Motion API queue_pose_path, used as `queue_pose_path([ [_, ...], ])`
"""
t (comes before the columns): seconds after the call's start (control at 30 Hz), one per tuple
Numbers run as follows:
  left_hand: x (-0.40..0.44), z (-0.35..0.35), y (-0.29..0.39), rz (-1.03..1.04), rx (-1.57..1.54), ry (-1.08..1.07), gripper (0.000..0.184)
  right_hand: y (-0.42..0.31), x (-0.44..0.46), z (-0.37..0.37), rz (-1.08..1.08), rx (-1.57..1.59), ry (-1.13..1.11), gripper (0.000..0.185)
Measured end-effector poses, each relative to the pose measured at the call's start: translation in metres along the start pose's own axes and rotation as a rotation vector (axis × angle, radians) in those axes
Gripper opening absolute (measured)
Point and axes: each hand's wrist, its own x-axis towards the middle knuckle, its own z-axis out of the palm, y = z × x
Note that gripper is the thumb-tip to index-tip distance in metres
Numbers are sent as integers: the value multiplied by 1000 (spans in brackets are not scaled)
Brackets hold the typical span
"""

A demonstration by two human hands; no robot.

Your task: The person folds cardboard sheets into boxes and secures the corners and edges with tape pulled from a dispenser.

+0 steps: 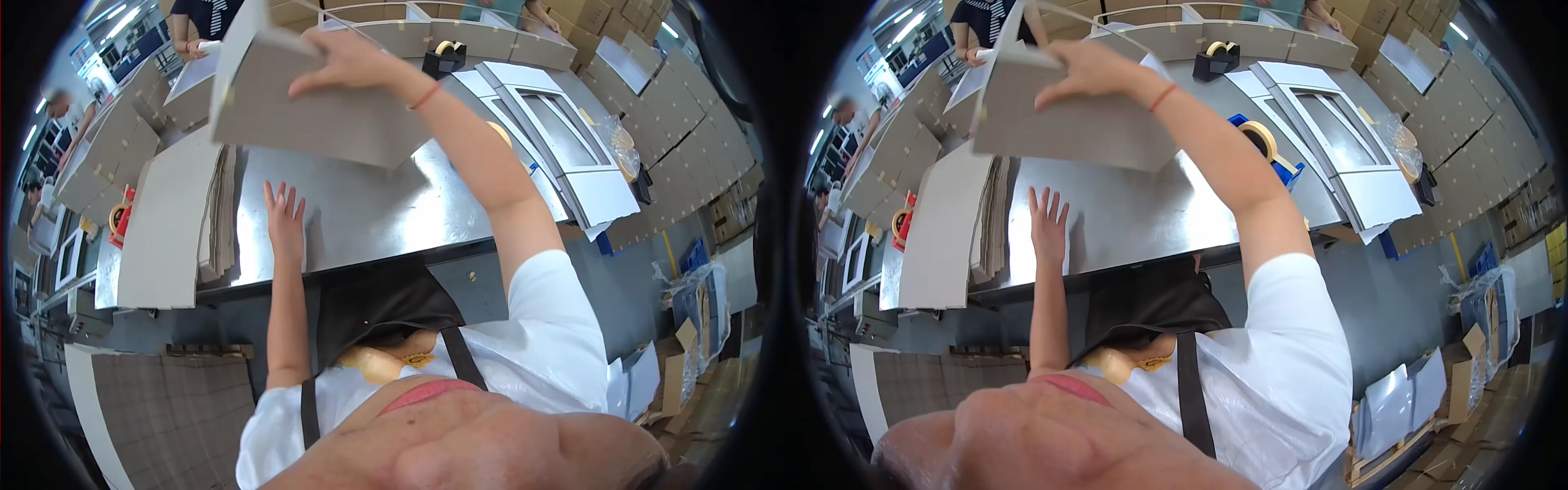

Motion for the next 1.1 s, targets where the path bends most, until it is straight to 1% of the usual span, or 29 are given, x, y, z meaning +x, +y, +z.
queue_pose_path([
  [0.07, -22, 0, 3, 92, 144, -2, 70, 40, 20, 47, -229, -336, -97, 74],
  [0.13, -41, -6, 3, 107, 210, -31, 68, 66, 31, 89, -21, -539, -388, 72],
  [0.17, -50, -8, 2, 127, 274, -43, 65, 81, 28, 104, -1, -543, -379, 72],
  [0.23, -67, -8, 5, 128, 339, -90, 64, 105, 16, 128, -34, -743, -242, 70],
  [0.27, -73, -9, 7, 144, 400, -116, 62, 115, 16, 139, 61, -807, -192, 72],
  [0.3, -77, -13, 7, 125, 404, -139, 62, 118, 12, 136, 91, -810, -188, 72],
  [0.37, -85, -18, 6, 133, 441, -172, 60, 127, 4, 124, -171, -709, 63, 59],
  [0.4, -88, -17, 6, 122, 466, -167, 57, 125, 0, 97, -95, -653, -63, 45],
  [0.47, -91, -23, 1, 94, 460, -173, 55, 156, -27, 45, 83, -682, 73, 35],
  [0.5, -92, -26, -1, 84, 460, -161, 53, 176, -57, 14, 63, -708, 221, 31],
  [0.53, -92, -28, -3, 67, 455, -181, 53, 194, -86, -21, 348, -863, 182, 31],
  [0.57, -92, -29, -5, 68, 458, -175, 49, 229, -130, -62, 183, -887, 246, 28],
  [0.6, -91, -29, -8, 72, 460, -166, 46, 248, -182, -96, 602, -1118, 103, 30],
  [0.63, -91, -27, -9, 60, 453, -175, 46, 255, -242, -123, 806, -1118, 129, 34],
  [0.67, -90, -24, -8, 57, 480, -183, 43, 227, -284, -144, 1122, -1122, -43, 38],
  [0.7, -89, -21, -8, 56, 507, -187, 41, 213, -331, -151, 1283, -1169, 41, 47],
  [0.73, -89, -17, -9, 50, 502, -186, 41, 207, -379, -159, 1383, -1160, 12, 63],
  [0.77, -86, -13, -11, 33, 524, -216, 39, 198, -422, -148, 1433, -1229, 14, 79],
  [0.83, -80, -7, -17, 16, 544, -246, 37, 167, -454, -131, 1453, -1119, 45, 78],
  [0.87, -78, -3, -21, 0, 539, -280, 36, 160, -466, -126, 1448, -1126, 37, 78],
  [0.9, -77, 2, -27, -15, 532, -311, 34, 158, -477, -123, 1355, -1130, 64, 70],
  [0.93, -78, 12, -31, -26, 527, -298, 34, 154, -485, -120, 1268, -1126, 79, 62],
  [0.97, -78, 22, -33, -60, 521, -314, 33, 152, -493, -118, 1272, -1121, 57, 62],
  [1.03, -79, 35, -40, -96, 504, -345, 32, 142, -500, -118, 1113, -1161, 52, 45],
  [1.07, -80, 41, -44, -50, 533, -423, 30, 138, -502, -120, 1118, -1173, 49, 45],
  [1.1, -81, 48, -48, 1, 561, -500, 29, 132, -498, -118, 1060, -1245, 56, 40],
])
